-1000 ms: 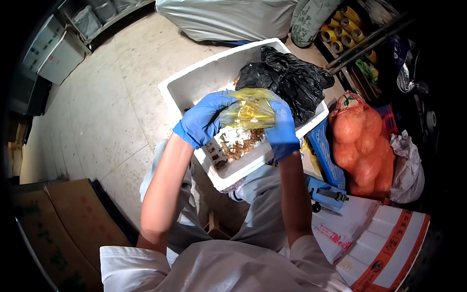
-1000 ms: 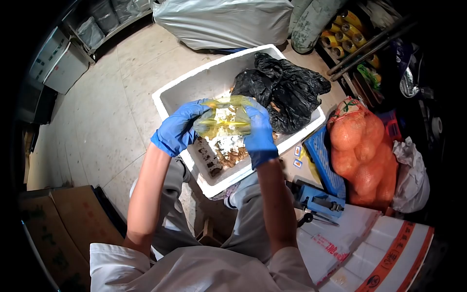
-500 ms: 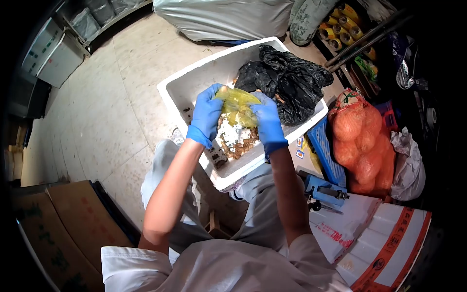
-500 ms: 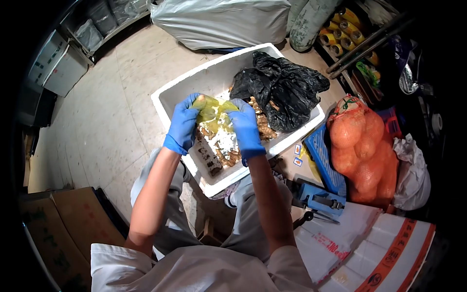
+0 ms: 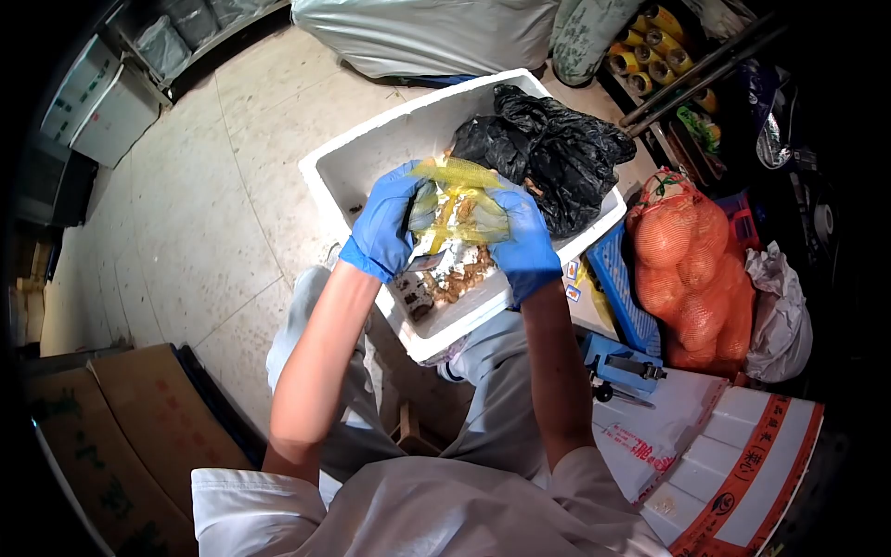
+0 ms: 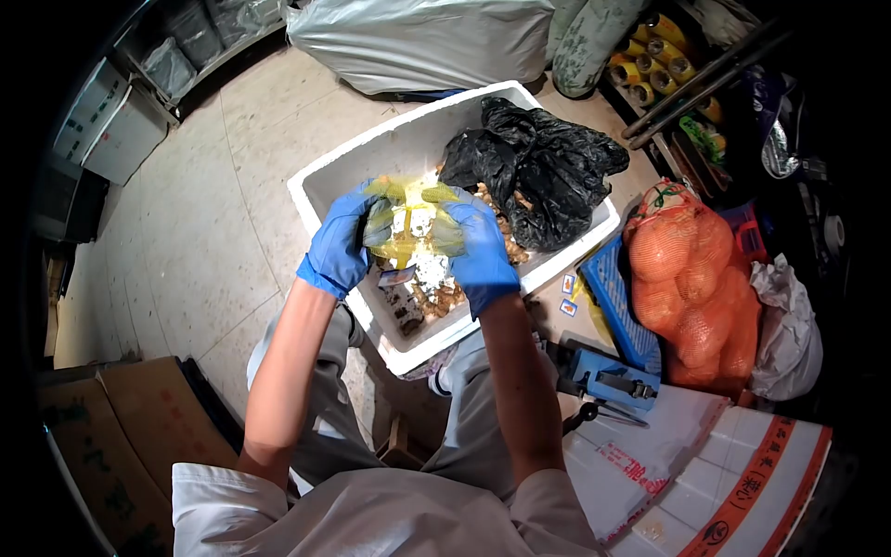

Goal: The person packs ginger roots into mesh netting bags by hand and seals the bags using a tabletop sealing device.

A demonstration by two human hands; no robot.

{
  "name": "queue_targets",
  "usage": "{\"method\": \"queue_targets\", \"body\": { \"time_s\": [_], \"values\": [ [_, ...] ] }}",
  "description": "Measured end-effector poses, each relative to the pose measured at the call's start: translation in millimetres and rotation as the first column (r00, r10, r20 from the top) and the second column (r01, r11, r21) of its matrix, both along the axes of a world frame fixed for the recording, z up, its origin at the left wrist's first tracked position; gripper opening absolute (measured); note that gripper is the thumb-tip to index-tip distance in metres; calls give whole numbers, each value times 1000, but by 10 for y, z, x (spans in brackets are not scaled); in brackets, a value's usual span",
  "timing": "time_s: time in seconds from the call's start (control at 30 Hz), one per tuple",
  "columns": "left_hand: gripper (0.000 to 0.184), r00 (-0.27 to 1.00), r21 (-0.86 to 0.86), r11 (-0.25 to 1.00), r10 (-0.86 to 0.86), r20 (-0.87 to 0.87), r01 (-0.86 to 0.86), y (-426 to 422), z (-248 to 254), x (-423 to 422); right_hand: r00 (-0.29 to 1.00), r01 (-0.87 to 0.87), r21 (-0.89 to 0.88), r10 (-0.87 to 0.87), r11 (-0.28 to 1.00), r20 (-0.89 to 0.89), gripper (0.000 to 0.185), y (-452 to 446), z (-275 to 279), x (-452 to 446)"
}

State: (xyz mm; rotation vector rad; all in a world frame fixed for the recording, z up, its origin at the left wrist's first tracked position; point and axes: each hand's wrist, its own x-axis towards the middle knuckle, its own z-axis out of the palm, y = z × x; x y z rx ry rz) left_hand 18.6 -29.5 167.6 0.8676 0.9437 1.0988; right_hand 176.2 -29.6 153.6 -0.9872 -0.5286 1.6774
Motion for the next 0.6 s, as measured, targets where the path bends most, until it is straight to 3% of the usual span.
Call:
{"method": "queue_targets", "body": {
  "time_s": [0.07,0.17,0.23,0.3,0.37,0.43,0.47,0.53,0.57,0.6],
  "values": [
    [16,862,-183,983,81,500,14,75,-63,9,1000,-7,6,7,1000,3,21,-83,92,-49],
    [14,908,-69,995,100,406,-78,145,-129,-41,974,-71,148,36,986,225,21,-112,156,-105],
    [13,915,-52,992,128,383,-117,149,-162,-59,872,-323,77,266,943,411,26,10,143,-105],
    [15,963,-35,999,33,266,-24,137,-150,-73,858,-342,115,259,933,444,23,35,64,-92],
    [13,946,-71,995,89,310,-70,80,-78,1,842,-361,150,253,920,476,21,34,5,-71],
    [11,925,-108,988,145,350,-114,63,-50,21,933,-184,203,106,962,343,21,33,-22,-33],
    [10,943,-104,989,132,305,-105,72,-63,15,933,-183,203,105,962,343,21,21,-45,-24],
    [9,958,-102,990,119,262,-95,88,-68,16,818,-197,398,-73,896,570,20,-17,-81,-8],
    [9,964,-58,989,144,224,-135,92,-57,12,817,-200,397,-71,896,572,20,-29,-28,-23],
    [11,967,-13,985,172,186,-173,88,-41,2,853,-221,235,71,947,517,24,-44,59,-51]
  ]
}}
